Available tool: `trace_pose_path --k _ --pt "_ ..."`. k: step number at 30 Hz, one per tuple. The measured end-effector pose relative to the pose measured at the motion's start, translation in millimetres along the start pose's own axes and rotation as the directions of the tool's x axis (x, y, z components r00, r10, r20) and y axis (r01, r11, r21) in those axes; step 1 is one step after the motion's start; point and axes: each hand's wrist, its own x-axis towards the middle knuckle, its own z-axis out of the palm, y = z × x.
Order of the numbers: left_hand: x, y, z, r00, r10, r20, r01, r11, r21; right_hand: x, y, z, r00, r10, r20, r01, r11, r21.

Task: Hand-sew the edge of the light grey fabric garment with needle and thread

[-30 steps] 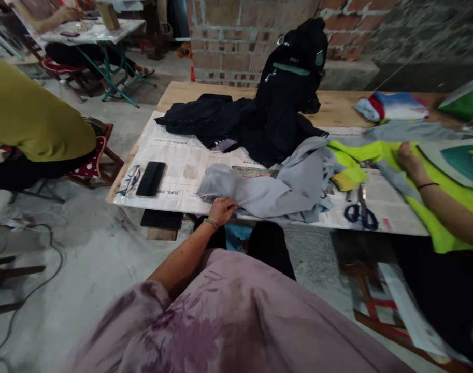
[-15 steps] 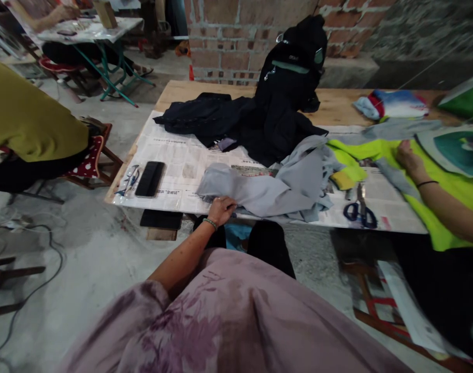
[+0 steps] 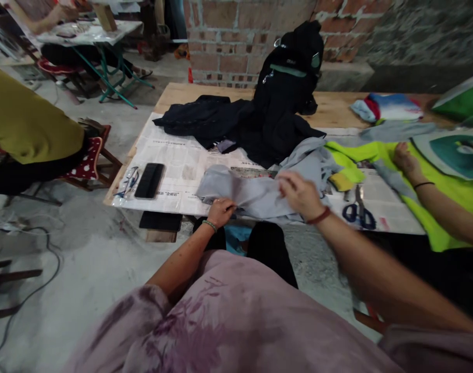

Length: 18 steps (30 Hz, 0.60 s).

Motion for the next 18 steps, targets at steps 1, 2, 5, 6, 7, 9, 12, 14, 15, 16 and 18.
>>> trace_pose_path --k 1,2,5,6,7,9,12,14,15,16,18 --pt "0 0 0 1.000 0.001 0.003 -0.001 1.000 0.002 -15 -1 13 0.998 0.052 0.020 -0.053 0.997 0.060" --pt "0 -1 0 1.000 0.004 0.008 -0.004 1.000 0.005 -33 -2 28 0.991 0.126 0.035 -0.129 0.982 0.135" --pt "-1 -2 1 1.000 0.015 0.010 -0.015 1.000 0.024 -88 -3 72 0.920 0.382 0.092 -0.389 0.854 0.346" --pt "-2 -3 1 1.000 0.018 0.005 -0.018 0.999 0.033 -102 -2 83 0.889 0.435 0.144 -0.456 0.809 0.370" --pt "-2 -3 1 1.000 0.021 0.000 -0.021 0.999 0.041 -113 -1 92 0.861 0.465 0.205 -0.508 0.776 0.373" --pt "-3 -4 1 0.999 0.033 0.002 -0.033 0.998 0.055 -125 1 101 0.818 0.494 0.293 -0.572 0.746 0.341" --pt "-4 -3 0 0.999 0.048 0.010 -0.048 0.996 0.072 -126 3 103 0.816 0.490 0.307 -0.570 0.771 0.285" --pt "-4 -2 -1 0.999 0.051 0.001 -0.051 0.996 0.072 -123 3 103 0.835 0.468 0.289 -0.540 0.796 0.272" --pt "-4 -2 -1 0.999 0.053 -0.007 -0.053 0.996 0.066 -122 2 105 0.843 0.457 0.285 -0.528 0.805 0.270" --pt "-4 -1 -2 0.998 0.055 -0.015 -0.054 0.997 0.058 -121 2 106 0.848 0.447 0.285 -0.518 0.812 0.270" --pt "-4 0 -3 0.998 0.054 -0.028 -0.053 0.998 0.041 -120 2 111 0.857 0.427 0.287 -0.500 0.824 0.268"
